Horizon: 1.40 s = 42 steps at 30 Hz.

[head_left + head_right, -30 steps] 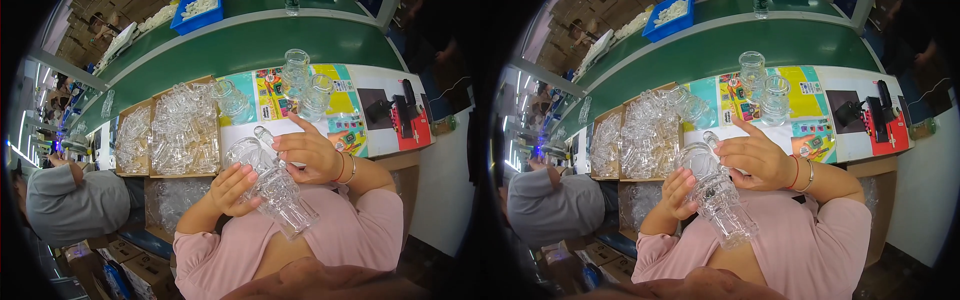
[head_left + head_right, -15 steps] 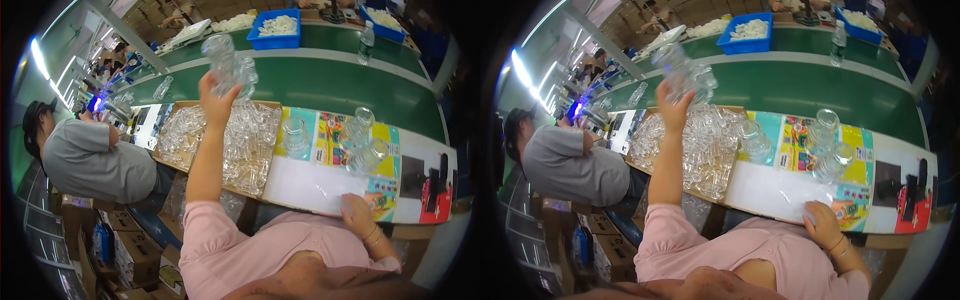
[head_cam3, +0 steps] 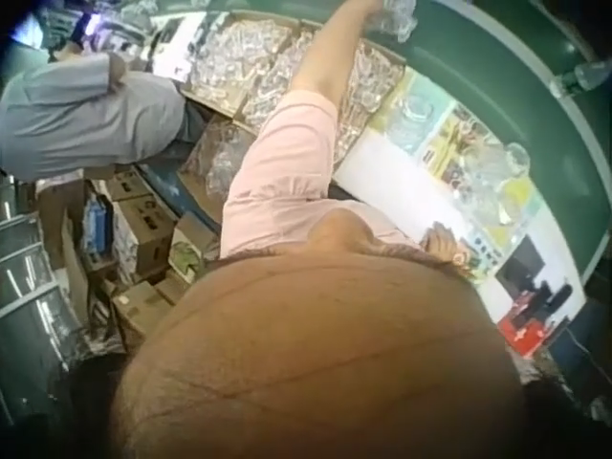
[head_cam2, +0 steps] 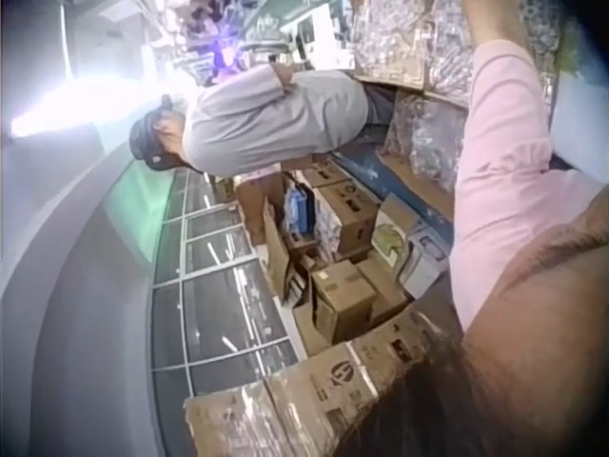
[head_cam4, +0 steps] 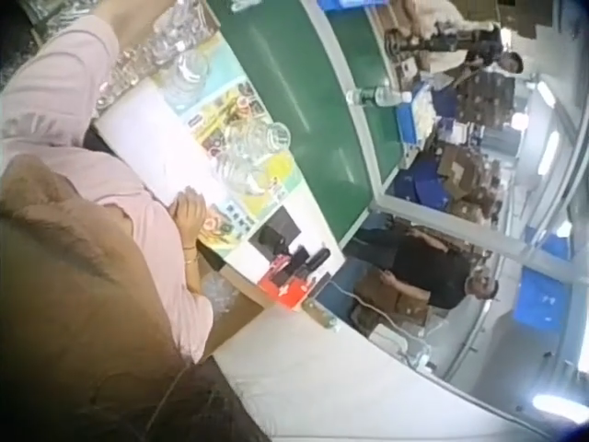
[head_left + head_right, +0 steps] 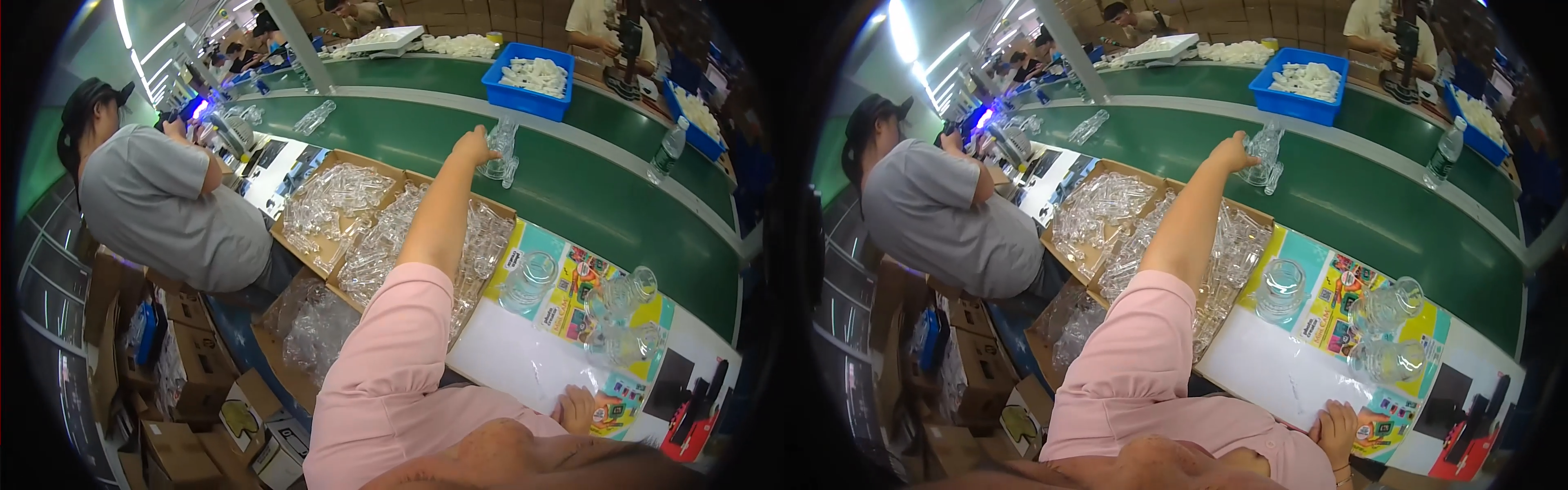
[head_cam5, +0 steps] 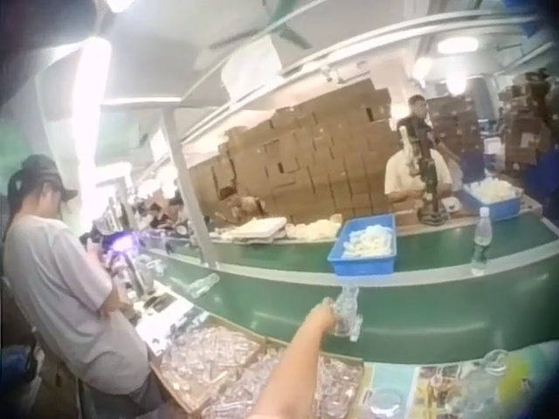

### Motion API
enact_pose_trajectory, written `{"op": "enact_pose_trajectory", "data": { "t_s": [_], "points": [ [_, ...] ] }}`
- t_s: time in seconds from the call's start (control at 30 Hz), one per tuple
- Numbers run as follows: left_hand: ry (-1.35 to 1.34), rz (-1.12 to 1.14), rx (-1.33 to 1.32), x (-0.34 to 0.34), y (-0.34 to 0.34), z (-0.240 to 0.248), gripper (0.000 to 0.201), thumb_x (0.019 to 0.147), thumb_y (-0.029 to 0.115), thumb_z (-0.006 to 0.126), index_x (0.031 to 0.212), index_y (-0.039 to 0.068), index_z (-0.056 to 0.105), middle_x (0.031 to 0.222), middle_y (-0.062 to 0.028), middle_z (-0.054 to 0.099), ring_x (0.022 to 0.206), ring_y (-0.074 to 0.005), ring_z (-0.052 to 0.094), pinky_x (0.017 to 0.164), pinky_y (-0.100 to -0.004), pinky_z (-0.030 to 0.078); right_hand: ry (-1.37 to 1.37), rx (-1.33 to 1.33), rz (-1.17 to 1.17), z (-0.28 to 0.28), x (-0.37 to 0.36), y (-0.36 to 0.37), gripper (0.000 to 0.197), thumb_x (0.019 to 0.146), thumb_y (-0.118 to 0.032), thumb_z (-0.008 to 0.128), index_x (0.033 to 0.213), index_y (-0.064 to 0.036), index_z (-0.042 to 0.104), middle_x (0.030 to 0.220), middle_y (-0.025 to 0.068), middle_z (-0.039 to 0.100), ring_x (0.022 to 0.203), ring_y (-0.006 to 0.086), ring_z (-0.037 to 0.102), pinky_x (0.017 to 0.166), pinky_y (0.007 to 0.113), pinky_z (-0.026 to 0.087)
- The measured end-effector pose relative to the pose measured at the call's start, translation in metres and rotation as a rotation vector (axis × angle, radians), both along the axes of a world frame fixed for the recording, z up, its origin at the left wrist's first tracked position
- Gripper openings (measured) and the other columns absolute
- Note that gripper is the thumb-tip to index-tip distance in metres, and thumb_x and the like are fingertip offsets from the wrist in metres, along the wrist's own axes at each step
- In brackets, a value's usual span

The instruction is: Using a manual air blower to clean dust and debris from glass mugs and small glass components on a production line.

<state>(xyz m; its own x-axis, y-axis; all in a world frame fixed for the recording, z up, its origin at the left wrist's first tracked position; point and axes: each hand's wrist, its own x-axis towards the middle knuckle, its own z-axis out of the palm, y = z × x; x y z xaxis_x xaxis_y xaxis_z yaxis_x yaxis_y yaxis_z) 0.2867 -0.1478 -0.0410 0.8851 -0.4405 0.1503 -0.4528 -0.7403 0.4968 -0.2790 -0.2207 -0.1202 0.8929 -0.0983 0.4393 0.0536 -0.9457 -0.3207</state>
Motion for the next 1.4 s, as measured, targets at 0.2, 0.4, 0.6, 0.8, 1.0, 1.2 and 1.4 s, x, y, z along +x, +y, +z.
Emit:
{"op": "enact_pose_trajectory", "data": {
  "t_s": [0.2,0.4,0.6,0.8,1.0,1.2,1.4],
  "points": [
    [-0.078,-0.217,0.268,0.008,0.073,-0.013,0.057,0.071,0.027,0.069,0.12,0.009,0.048,0.115,-0.0173,0.054,0.106,-0.0331,0.051,0.09,-0.0387,0.041,-0.002,-0.007,0.003,-0.002,0.004,0.0,0.019,0.068,-0.004,0.057,0.087,-0.0013,0.053,0.101,0.0157,0.055,0.095,0.0333,0.053,0.088,0.049,0.039],
    [-0.537,0.183,0.102,0.008,0.218,-0.004,0.02,0.074,0.006,0.048,0.089,0.004,0.061,0.091,-0.0168,0.061,0.091,-0.0343,0.056,0.079,-0.0421,0.045,0.002,-0.025,-0.025,-0.001,0.0,0.004,0.02,0.068,-0.004,0.055,0.088,-0.0014,0.053,0.102,0.0165,0.054,0.095,0.0343,0.052,0.089,0.049,0.039],
    [-0.224,0.274,0.178,0.003,0.336,-0.047,0.022,0.078,0.022,0.058,0.09,0.005,0.064,0.093,-0.0168,0.062,0.084,-0.034,0.06,0.076,-0.0418,0.046,0.014,-0.052,-0.025,0.003,0.0,0.004,0.019,0.069,-0.005,0.055,0.087,-0.0009,0.053,0.103,0.0167,0.054,0.096,0.0342,0.051,0.09,0.048,0.038],
    [-0.329,0.169,-0.269,-0.001,0.352,-0.055,0.023,0.071,0.016,0.066,0.09,0.004,0.062,0.089,-0.011,0.06,0.086,-0.0259,0.056,0.079,-0.0355,0.043,-0.026,-0.025,-0.039,0.003,-0.006,0.004,0.018,0.067,-0.003,0.056,0.086,-0.0024,0.054,0.102,0.0164,0.055,0.097,0.0344,0.052,0.089,0.047,0.04],
    [-0.039,0.096,-0.724,-0.1,0.305,0.024,0.032,0.087,0.016,0.053,0.113,-0.002,0.053,0.109,-0.0111,0.056,0.096,-0.0185,0.056,0.087,-0.0288,0.044,-0.293,-0.014,-0.269,0.033,-0.027,-0.01,0.022,0.072,-0.001,0.057,0.093,-0.001,0.054,0.105,0.0203,0.053,0.1,0.0343,0.05,0.091,0.043,0.038],
    [0.178,-0.272,-0.826,-0.238,0.23,0.052,0.027,0.08,0.004,0.058,0.106,0.002,0.051,0.105,-0.0111,0.057,0.093,-0.0136,0.053,0.079,-0.0245,0.044,-0.874,-0.046,-0.768,0.072,-0.077,-0.075,0.057,0.076,-0.006,0.06,0.123,0.004,0.03,0.128,0.0191,0.032,0.114,0.0312,0.039,0.097,0.039,0.032],
    [0.658,-0.589,-1.096,-0.335,0.14,0.014,0.036,0.077,0.0,0.058,0.111,0.002,0.048,0.097,-0.0116,0.057,0.09,-0.0217,0.056,0.077,-0.0327,0.048,-0.525,0.385,-0.955,0.0,-0.093,-0.148,0.075,0.064,-0.017,0.076,0.124,0.0028,0.036,0.12,0.0202,0.045,0.111,0.029,0.045,0.094,0.035,0.036]
  ]
}}
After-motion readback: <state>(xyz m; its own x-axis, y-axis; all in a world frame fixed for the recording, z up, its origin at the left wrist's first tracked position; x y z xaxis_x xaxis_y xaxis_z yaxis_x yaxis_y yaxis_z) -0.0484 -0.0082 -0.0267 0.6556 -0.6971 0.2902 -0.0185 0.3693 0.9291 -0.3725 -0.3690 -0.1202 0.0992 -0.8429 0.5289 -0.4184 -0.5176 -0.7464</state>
